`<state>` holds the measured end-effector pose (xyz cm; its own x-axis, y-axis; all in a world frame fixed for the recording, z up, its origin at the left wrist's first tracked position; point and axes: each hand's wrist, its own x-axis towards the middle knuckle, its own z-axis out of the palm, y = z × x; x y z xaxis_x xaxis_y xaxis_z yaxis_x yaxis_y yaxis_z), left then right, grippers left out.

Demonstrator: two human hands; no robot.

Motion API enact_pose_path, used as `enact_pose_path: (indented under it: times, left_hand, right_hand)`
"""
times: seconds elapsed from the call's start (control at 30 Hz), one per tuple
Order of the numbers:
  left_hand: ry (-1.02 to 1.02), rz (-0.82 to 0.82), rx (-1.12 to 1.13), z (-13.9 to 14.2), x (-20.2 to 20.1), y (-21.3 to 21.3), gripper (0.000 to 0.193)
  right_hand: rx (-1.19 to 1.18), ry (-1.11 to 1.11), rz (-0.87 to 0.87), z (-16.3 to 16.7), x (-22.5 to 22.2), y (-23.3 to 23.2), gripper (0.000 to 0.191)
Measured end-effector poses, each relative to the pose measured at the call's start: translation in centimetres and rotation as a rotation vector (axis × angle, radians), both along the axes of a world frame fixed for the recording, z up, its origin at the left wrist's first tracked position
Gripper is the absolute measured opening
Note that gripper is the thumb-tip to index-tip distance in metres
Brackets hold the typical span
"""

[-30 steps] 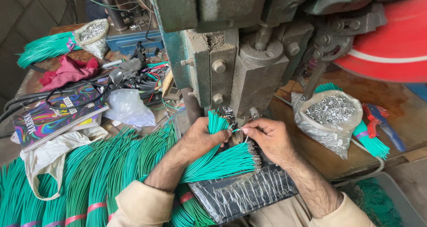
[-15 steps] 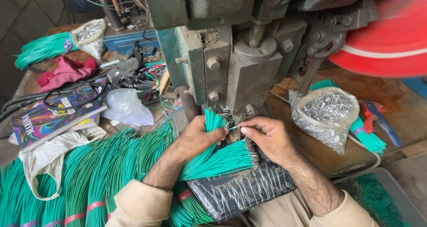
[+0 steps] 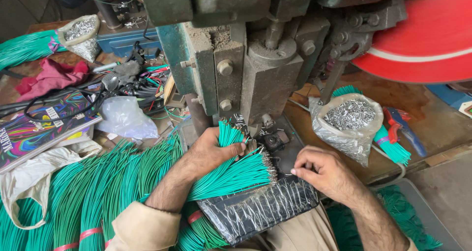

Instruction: The person holds a bundle of green insulated wires and attaches metal terminal connectors to their ends using a bench-mounted press. They insert a terminal into the press die, place a stripped wire end in it, operate the press to crimp the terminal, and set the finished wire aside, repeating the cycle.

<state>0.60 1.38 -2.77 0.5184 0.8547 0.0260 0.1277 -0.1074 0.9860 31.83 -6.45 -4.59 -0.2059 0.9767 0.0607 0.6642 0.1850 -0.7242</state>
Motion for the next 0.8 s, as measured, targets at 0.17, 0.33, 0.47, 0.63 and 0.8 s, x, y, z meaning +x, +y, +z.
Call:
enact_pose_path:
  times: [0.17, 0.33, 0.47, 0.63, 0.8]
  left_hand:
    - [0.029, 0.044, -0.006, 0.4, 0.0, -0.4, 0.019]
    - [0.088, 0.077, -0.005, 1.1, 0.1, -0.5, 0.021]
    - [0.119, 0.101, 0.002, 1.5, 0.2, -0.8, 0.023]
    - [0.128, 0.097, -0.009, 1.9, 0.2, -0.8, 0.024]
    - [0.099, 0.093, -0.012, 1.8, 0.3, -0.9, 0.024]
  right_hand:
    - [0.043, 0.636, -0.091, -1.3, -0.3, 4.9, 0.010]
    - [0.067, 0.730, 0.062, -1.4, -4.4, 6.0, 0.014]
    - [0.095, 0.654, 0.099, -1.5, -6.7, 6.0, 0.015]
    - [0.064, 0.654, 0.068, -1.9, -6.8, 6.5, 0.013]
    - [0.088, 0.489, 0.017, -2.3, -6.9, 6.4, 0.013]
